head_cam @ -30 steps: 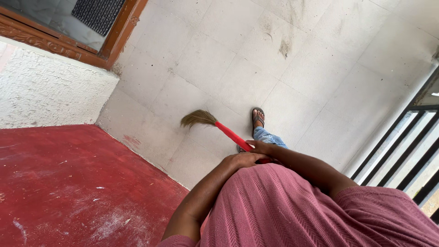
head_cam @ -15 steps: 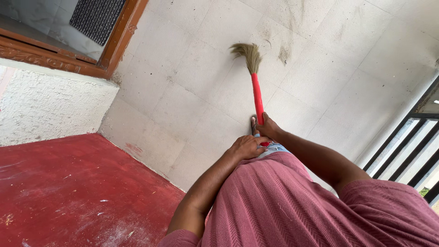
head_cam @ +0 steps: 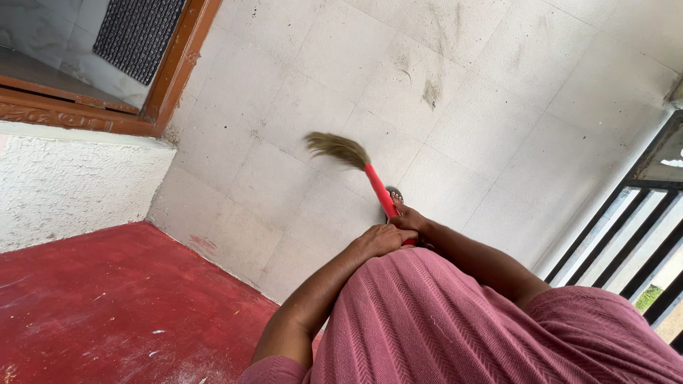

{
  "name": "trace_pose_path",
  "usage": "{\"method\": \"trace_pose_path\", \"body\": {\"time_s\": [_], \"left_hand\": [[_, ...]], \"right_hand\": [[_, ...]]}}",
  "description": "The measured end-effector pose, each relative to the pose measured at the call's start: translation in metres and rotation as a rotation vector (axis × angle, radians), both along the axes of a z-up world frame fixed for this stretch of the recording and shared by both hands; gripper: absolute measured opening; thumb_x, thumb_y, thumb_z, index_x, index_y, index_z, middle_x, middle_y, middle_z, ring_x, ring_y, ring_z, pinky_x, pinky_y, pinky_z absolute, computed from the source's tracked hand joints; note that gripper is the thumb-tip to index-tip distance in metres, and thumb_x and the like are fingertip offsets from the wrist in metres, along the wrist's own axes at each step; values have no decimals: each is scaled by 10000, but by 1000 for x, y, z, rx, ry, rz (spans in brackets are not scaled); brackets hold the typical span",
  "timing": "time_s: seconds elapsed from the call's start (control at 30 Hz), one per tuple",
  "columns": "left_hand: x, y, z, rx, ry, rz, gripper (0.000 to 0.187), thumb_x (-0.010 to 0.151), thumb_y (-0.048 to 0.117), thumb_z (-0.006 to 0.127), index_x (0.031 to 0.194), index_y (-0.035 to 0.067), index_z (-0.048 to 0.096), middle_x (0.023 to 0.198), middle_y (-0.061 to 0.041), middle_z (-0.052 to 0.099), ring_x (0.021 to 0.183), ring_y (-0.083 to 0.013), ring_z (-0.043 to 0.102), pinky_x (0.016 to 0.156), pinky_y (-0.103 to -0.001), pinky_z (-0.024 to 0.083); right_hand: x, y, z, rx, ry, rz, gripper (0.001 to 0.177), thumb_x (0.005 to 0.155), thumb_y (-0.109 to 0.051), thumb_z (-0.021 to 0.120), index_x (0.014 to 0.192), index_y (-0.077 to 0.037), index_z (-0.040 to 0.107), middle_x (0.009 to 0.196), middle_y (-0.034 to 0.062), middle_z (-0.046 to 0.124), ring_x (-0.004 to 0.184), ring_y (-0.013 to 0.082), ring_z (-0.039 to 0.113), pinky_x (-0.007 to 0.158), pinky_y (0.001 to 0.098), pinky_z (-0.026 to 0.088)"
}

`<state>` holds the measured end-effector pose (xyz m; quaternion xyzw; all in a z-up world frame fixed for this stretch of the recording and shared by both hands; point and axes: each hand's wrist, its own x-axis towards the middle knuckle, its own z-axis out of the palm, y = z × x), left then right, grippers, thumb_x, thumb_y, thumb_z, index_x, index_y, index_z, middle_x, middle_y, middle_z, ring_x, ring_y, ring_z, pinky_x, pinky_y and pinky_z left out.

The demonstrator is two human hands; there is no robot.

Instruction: The person sweeps the tiled floor of an outdoor balcony using a broom, gathering dust and debris and moving it across the surface.

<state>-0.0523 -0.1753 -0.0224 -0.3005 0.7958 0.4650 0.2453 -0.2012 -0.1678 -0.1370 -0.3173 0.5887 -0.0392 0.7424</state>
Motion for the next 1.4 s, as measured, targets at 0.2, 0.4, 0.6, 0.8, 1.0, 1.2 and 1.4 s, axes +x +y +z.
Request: {"method": "trace_pose_path", "body": {"time_s": [0.2, 0.4, 0.6, 0.8, 1.0, 1.2, 1.4], "left_hand": [[-4, -15, 7, -59, -57, 34, 375, 1033, 514, 450, 1316, 317, 597, 961, -2, 730, 822, -146, 704, 840, -365, 583], [-5, -47, 33, -36, -102, 38, 407, 988, 554, 518, 1279, 296, 637, 1099, -31, 702, 970, -173, 665, 897, -415, 561], [-7, -31, 23, 460, -15, 276, 479, 1002, 533, 437, 1369, 294, 631, 1381, -36, 628, 1252, -228, 603, 1105, -494, 424], [40, -15, 29, 273, 48, 360, 491, 1015, 493, 431, 1413, 255, 592, 1365, -51, 649, 1243, -243, 623, 1114, -464, 447], [99, -7, 27, 238, 54, 463, 433, 1029, 457, 465, 1363, 226, 612, 1308, -42, 696, 1197, -226, 655, 1094, -429, 461], [138, -27, 23, 180, -19, 445, 393, 964, 381, 566, 1332, 259, 631, 1062, -12, 761, 913, -177, 727, 912, -405, 576], [168, -51, 49, -32, -89, 247, 329, 968, 369, 586, 1293, 323, 603, 904, 19, 750, 786, -132, 711, 786, -386, 561]], "right_hand": [[-3, -31, 21, -96, 224, -49, 667, 937, -167, 652, 1495, 10, 333, 1032, 209, 657, 844, 263, 695, 652, 370, 593], [0, -75, 95, -190, 266, -3, 960, 862, -142, 693, 1588, -11, 80, 1074, 230, 641, 822, 269, 707, 630, 354, 617], [2, -54, 87, -323, 95, 345, 1037, 878, -170, 678, 1640, -45, -15, 1273, 261, 620, 1036, 290, 685, 891, 374, 564], [61, -47, -19, -419, -208, 556, 877, 912, -237, 723, 1614, -13, 246, 1466, 250, 548, 1280, 254, 601, 1046, 370, 495], [111, -43, -32, -179, 195, 563, 764, 809, -290, 748, 1459, -20, 452, 1183, 221, 689, 1039, 297, 708, 899, 421, 573], [141, -75, 14, -270, 481, 414, 852, 845, -276, 700, 1498, 24, 241, 1009, 268, 672, 914, 386, 722, 804, 450, 582], [172, -112, 86, -321, 372, 358, 993, 842, -241, 630, 1580, 13, 16, 945, 283, 699, 803, 375, 736, 674, 456, 615]]}}
